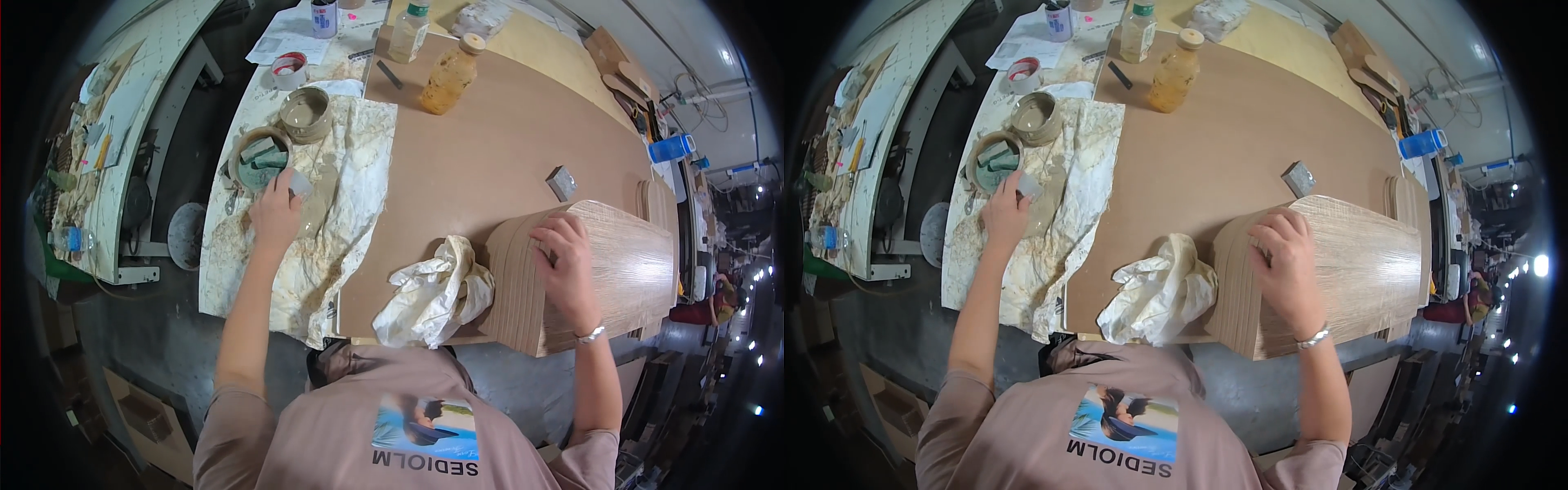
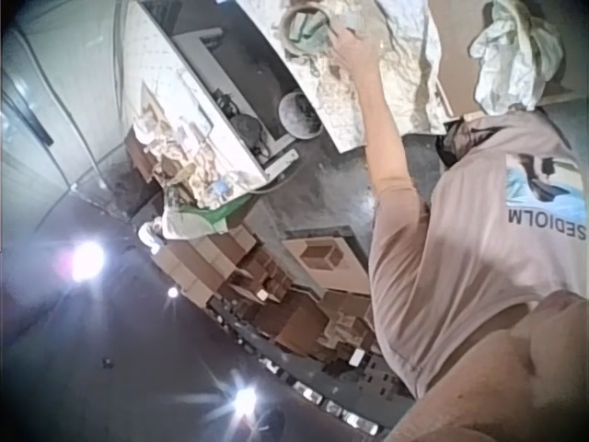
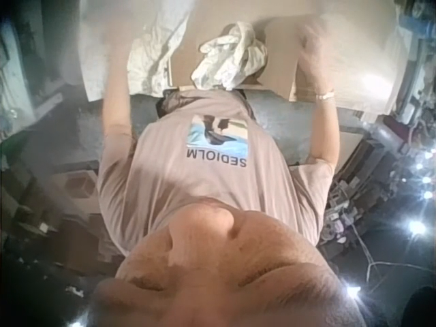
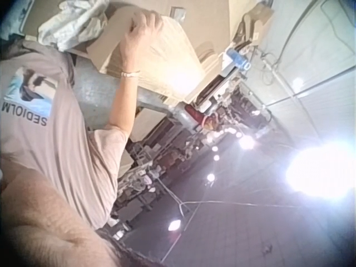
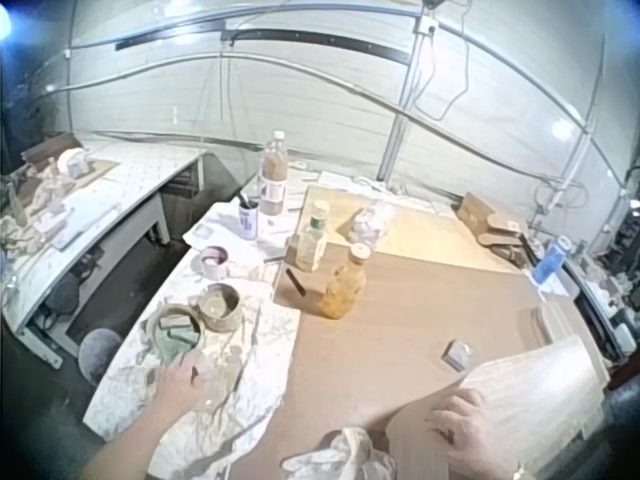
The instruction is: The person wipes wood furniture components with a white cloth and applies a substance using a small gray block by hand.
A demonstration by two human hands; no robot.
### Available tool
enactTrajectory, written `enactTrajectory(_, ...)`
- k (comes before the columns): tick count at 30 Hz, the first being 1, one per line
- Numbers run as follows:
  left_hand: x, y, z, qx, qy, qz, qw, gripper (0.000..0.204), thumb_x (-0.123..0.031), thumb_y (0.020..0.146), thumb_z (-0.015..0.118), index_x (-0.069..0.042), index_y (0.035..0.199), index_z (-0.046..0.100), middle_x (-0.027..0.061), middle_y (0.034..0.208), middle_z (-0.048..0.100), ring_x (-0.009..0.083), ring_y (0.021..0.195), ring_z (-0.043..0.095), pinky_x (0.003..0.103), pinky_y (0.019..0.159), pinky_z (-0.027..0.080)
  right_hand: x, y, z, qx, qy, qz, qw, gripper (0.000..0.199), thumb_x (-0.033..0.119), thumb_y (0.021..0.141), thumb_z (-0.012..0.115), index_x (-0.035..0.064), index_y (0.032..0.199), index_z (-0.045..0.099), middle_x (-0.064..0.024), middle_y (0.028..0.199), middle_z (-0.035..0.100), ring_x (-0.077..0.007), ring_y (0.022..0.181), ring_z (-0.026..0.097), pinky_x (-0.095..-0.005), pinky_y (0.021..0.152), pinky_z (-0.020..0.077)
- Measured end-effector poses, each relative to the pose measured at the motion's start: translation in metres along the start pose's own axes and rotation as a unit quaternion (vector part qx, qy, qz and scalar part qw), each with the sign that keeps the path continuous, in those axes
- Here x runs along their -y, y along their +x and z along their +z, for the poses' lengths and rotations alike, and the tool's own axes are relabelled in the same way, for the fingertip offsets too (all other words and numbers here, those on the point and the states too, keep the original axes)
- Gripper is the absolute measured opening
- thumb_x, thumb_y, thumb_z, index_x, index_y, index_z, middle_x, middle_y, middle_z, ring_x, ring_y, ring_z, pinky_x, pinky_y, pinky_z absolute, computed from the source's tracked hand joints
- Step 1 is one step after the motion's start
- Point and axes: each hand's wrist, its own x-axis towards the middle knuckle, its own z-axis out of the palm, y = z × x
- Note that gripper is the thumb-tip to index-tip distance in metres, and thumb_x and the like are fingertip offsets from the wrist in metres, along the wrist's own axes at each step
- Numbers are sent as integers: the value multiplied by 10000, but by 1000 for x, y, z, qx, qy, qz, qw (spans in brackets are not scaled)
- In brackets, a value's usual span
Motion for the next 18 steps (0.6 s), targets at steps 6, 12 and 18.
enactTrajectory(6,-16,9,-18,10,-36,-61,997,479,-127,779,742,-115,1238,607,136,1060,690,362,896,671,458,779,523,-5,-2,11,-32,-17,5,999,120,24,733,700,12,851,680,-85,951,661,-310,1090,579,-447,1004,409)
enactTrajectory(12,4,0,-4,-9,50,66,997,434,-131,775,751,-101,1189,623,138,1002,699,383,839,673,462,732,523,-3,1,11,-35,-8,6,999,102,28,740,698,11,838,679,-79,938,663,-311,1088,581,-444,1003,409)
enactTrajectory(18,21,-3,2,-27,53,57,997,440,-134,774,752,-94,1192,618,155,1033,688,390,856,669,469,743,522,-2,0,12,-37,-5,1,999,89,33,748,696,14,833,680,-79,931,660,-310,1089,581,-445,1011,402)
